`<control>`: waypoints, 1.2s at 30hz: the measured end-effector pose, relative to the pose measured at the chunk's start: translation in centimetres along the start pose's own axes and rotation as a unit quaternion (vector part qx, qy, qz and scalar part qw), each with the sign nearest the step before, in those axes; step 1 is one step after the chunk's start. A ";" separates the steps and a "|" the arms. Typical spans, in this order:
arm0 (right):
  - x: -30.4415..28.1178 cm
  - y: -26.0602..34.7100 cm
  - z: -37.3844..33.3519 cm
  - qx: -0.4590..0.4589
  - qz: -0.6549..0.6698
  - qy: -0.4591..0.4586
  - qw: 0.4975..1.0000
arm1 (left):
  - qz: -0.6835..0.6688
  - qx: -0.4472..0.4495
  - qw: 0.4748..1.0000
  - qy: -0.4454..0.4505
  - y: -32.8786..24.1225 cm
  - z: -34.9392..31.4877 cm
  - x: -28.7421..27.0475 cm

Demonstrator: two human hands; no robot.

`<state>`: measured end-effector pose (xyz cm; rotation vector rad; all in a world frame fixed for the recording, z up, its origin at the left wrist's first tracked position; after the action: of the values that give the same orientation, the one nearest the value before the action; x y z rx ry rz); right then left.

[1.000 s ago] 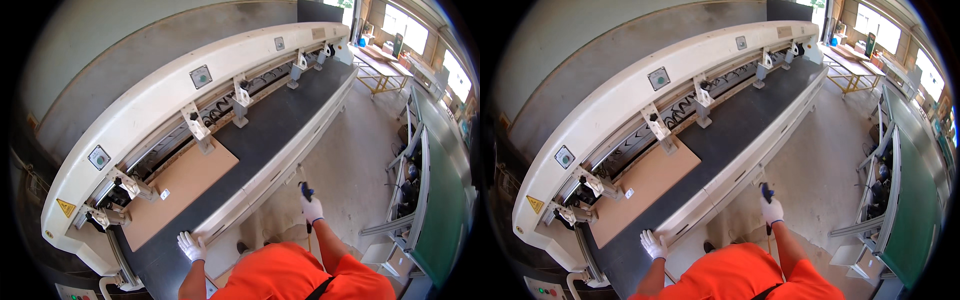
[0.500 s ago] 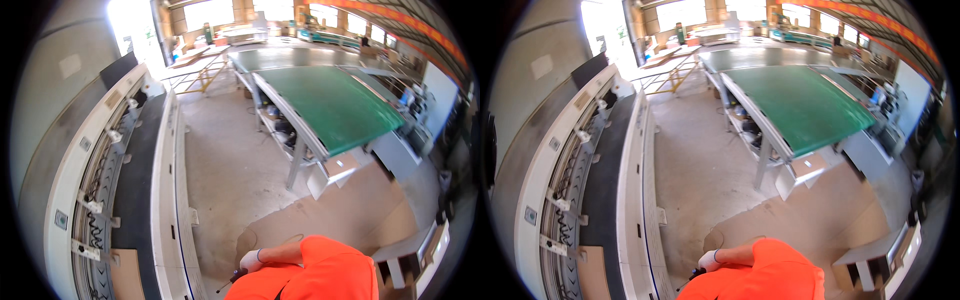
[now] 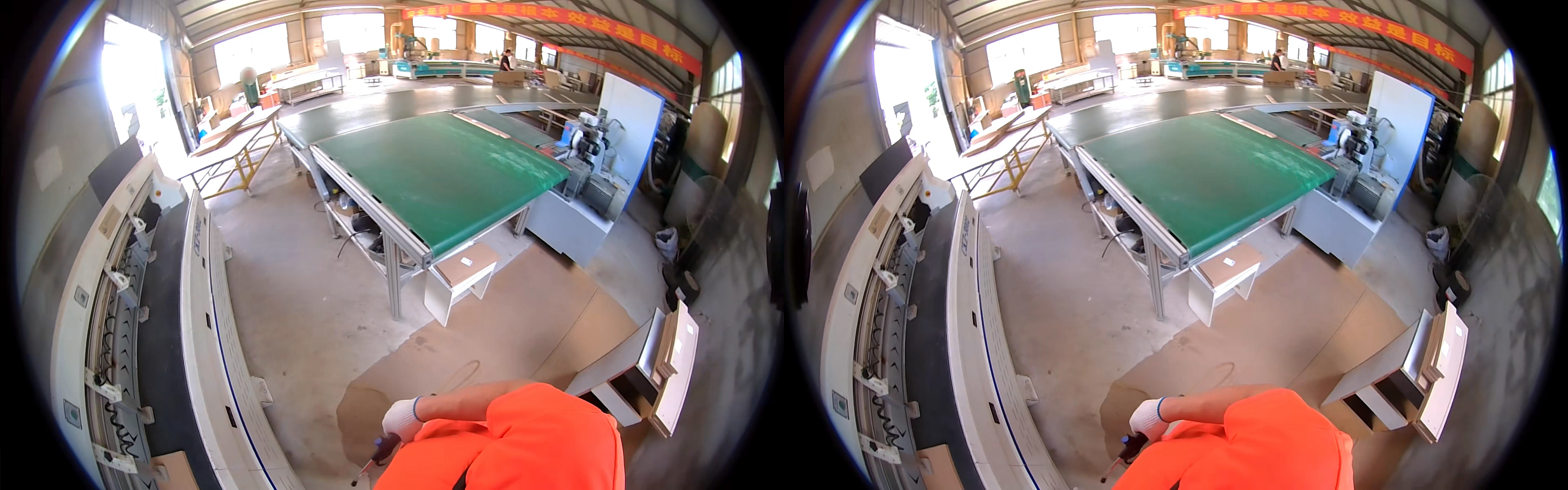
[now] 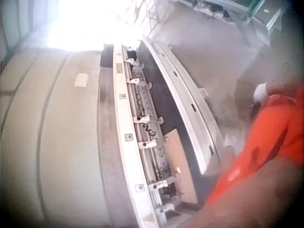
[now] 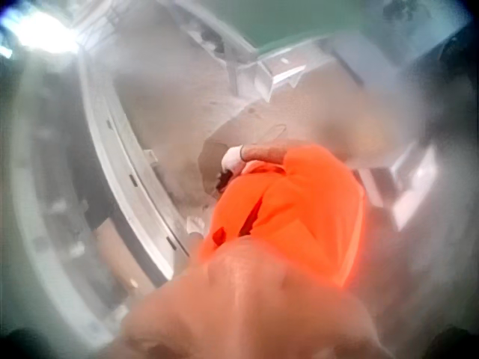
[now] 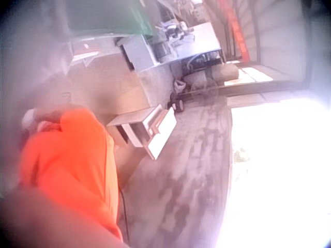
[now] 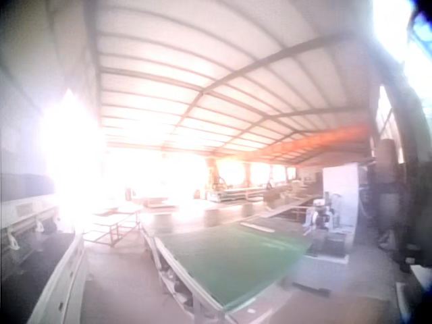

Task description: The person processes wooden boards using a large industrial edge-banding machine. They place a board into the machine, blow off dust using an air nozzle, and then stack the finished pieces on a nearby table.

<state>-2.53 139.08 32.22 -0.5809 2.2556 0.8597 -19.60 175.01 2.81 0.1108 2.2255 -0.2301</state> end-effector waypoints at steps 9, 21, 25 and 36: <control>-0.4 -5.2 -4.3 0.038 0.041 -0.047 0.997 | 0.122 0.071 0.989 0.044 -8.4 3.6 -5.9; -1.6 -25.2 -9.3 0.067 0.050 -0.072 0.994 | -0.320 -0.009 0.947 0.008 -22.7 15.3 -14.7; 0.3 -28.9 -11.6 0.059 0.035 0.013 0.998 | -0.799 -0.101 0.571 -0.161 -29.0 19.6 -16.2; -2.1 -28.1 -8.4 -0.036 0.012 0.028 0.999 | -0.379 -0.152 0.898 -0.162 -32.6 10.9 -13.0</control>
<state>12.12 114.15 26.77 -0.6183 2.2941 0.9508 -8.43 140.92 10.60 -0.9165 1.8407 -0.2869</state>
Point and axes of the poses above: each hand's wrist, its own z-axis towards the middle knuckle, its own x-axis out of the palm, y = z × x, the point moved 5 cm from there along z, towards the middle knuckle, and after that the axes turned 7 degrees about x, right-handed, at the moved point
